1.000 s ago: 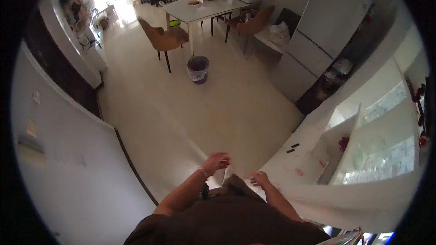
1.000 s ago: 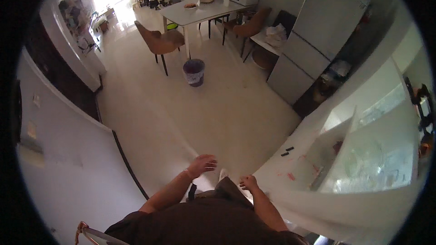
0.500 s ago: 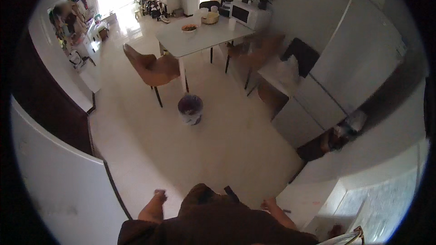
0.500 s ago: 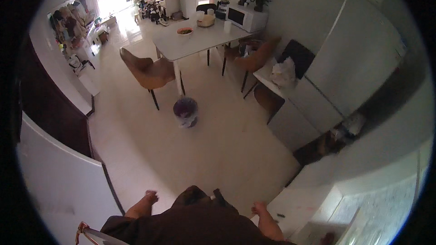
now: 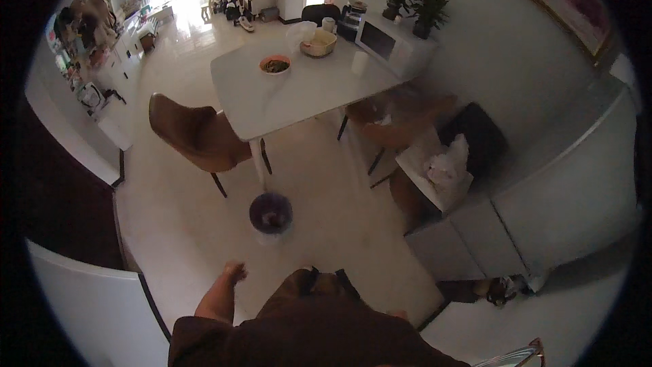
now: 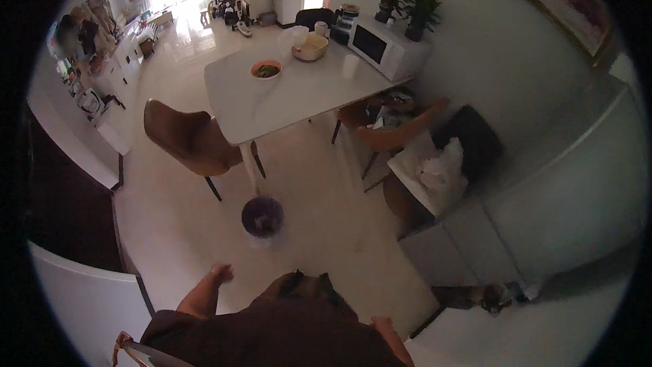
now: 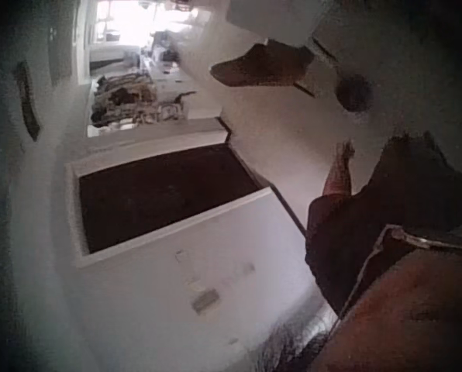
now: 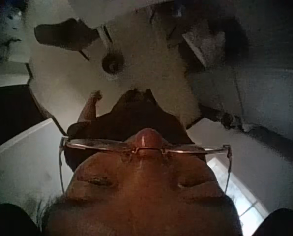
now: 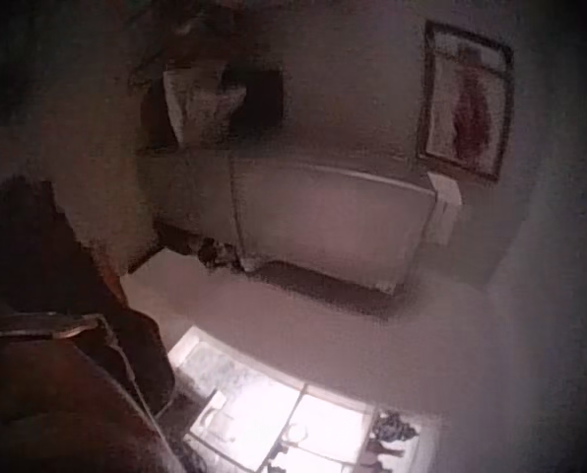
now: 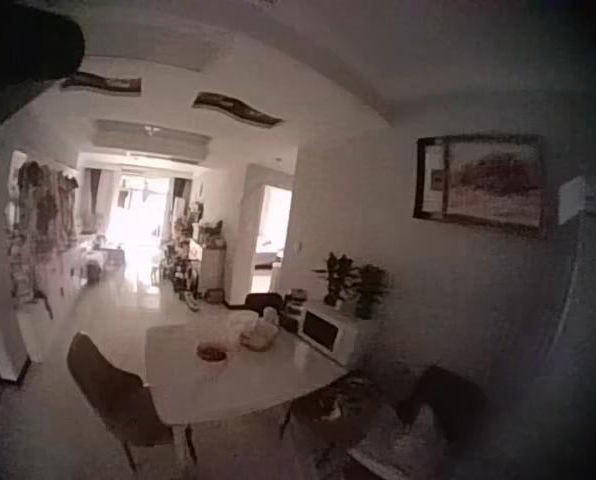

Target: The person moves a chair, clears a table, and then washes a frying pan in the kitchen sink. They pour out residue, rinse a strainer, and scrub the pan with a sponge under running water before placing it on the stove.

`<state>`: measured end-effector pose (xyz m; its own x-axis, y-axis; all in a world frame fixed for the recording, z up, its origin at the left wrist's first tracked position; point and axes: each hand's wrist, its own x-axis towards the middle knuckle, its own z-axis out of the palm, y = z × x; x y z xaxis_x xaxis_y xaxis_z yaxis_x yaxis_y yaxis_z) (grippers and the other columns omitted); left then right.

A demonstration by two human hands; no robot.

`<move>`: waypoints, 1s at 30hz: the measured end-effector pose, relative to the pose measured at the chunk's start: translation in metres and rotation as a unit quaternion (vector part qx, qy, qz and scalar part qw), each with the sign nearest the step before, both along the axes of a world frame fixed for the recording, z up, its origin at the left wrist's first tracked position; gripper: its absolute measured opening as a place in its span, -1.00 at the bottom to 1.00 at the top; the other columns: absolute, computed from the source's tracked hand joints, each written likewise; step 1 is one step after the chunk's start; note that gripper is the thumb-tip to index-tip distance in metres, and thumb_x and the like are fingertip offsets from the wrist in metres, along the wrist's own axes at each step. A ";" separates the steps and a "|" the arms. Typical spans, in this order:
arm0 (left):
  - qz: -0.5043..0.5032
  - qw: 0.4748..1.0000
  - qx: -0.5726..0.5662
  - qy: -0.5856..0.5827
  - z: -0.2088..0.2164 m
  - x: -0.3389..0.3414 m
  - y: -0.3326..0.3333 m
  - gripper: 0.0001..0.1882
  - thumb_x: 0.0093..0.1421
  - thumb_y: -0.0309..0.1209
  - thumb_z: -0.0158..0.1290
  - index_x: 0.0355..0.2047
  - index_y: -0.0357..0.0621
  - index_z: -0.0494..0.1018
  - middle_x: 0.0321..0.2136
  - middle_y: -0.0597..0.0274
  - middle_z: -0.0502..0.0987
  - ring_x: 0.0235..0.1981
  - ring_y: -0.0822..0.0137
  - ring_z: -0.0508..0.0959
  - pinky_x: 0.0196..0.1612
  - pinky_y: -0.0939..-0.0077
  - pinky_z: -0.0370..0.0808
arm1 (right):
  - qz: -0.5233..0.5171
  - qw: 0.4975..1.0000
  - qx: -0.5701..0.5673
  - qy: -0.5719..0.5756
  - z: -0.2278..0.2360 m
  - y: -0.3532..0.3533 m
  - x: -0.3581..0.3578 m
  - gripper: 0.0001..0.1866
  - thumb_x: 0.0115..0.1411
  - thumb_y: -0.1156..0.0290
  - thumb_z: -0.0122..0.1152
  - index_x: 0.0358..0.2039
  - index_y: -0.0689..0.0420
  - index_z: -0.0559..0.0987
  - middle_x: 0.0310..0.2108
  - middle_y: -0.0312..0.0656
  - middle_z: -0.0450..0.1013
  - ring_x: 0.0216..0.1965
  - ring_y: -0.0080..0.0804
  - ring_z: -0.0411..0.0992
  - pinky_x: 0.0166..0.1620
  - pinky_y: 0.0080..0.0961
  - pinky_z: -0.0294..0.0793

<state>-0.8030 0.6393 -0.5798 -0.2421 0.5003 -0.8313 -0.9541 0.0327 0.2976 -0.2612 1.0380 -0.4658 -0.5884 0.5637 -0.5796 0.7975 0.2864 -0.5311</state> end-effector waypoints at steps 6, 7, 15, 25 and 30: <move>-0.227 0.859 -0.045 0.456 0.166 -0.111 0.368 -0.68 0.14 -0.29 0.01 -0.19 -0.28 0.39 -0.45 0.18 0.50 -0.46 0.36 0.51 -0.42 0.50 0.47 | -0.158 0.977 -0.106 0.094 -0.006 0.115 -0.090 -0.73 0.05 0.26 0.13 -0.47 0.25 0.50 -0.55 -0.13 0.46 -0.59 -0.38 0.41 -0.50 -0.46 0.42; -0.162 0.894 0.007 0.417 0.165 -0.132 0.399 -0.69 0.12 -0.30 0.04 -0.22 -0.29 0.42 -0.41 0.16 0.52 -0.43 0.35 0.53 -0.41 0.50 0.47 | -0.142 0.980 -0.114 0.076 0.000 0.138 -0.123 -0.74 0.05 0.27 0.13 -0.49 0.25 0.51 -0.55 -0.14 0.45 -0.59 -0.37 0.42 -0.51 -0.45 0.42; -0.134 0.904 0.033 0.405 0.238 -0.207 0.564 -0.62 0.13 -0.36 0.04 -0.09 -0.31 0.31 -0.28 0.08 0.47 -0.34 0.28 0.54 -0.29 0.45 0.52 | -0.216 0.964 -0.154 0.002 -0.010 0.326 -0.260 -0.79 0.07 0.34 0.11 -0.41 0.24 0.51 -0.52 -0.11 0.44 -0.53 -0.34 0.45 -0.52 -0.38 0.43; -0.069 0.723 -0.061 0.684 0.271 -0.426 0.730 -0.79 0.01 -0.49 0.05 -0.31 -0.30 0.46 -0.54 0.20 0.53 -0.53 0.45 0.51 -0.42 0.55 0.46 | -0.296 0.928 -0.214 0.067 0.033 0.512 -0.420 -0.86 0.13 0.39 0.04 -0.39 0.19 0.40 -0.55 -0.16 0.41 -0.59 -0.37 0.41 -0.58 -0.43 0.40; -0.128 0.585 -0.221 0.770 0.253 -0.560 0.838 -0.79 -0.02 -0.42 0.01 -0.32 -0.04 0.51 -0.38 0.13 0.55 -0.33 0.18 0.54 -0.25 0.34 0.46 | -0.231 0.959 -0.155 -0.045 0.094 0.529 -0.478 -0.80 0.13 0.32 0.06 -0.33 0.18 0.44 -0.52 -0.18 0.43 -0.57 -0.40 0.43 -0.54 -0.44 0.41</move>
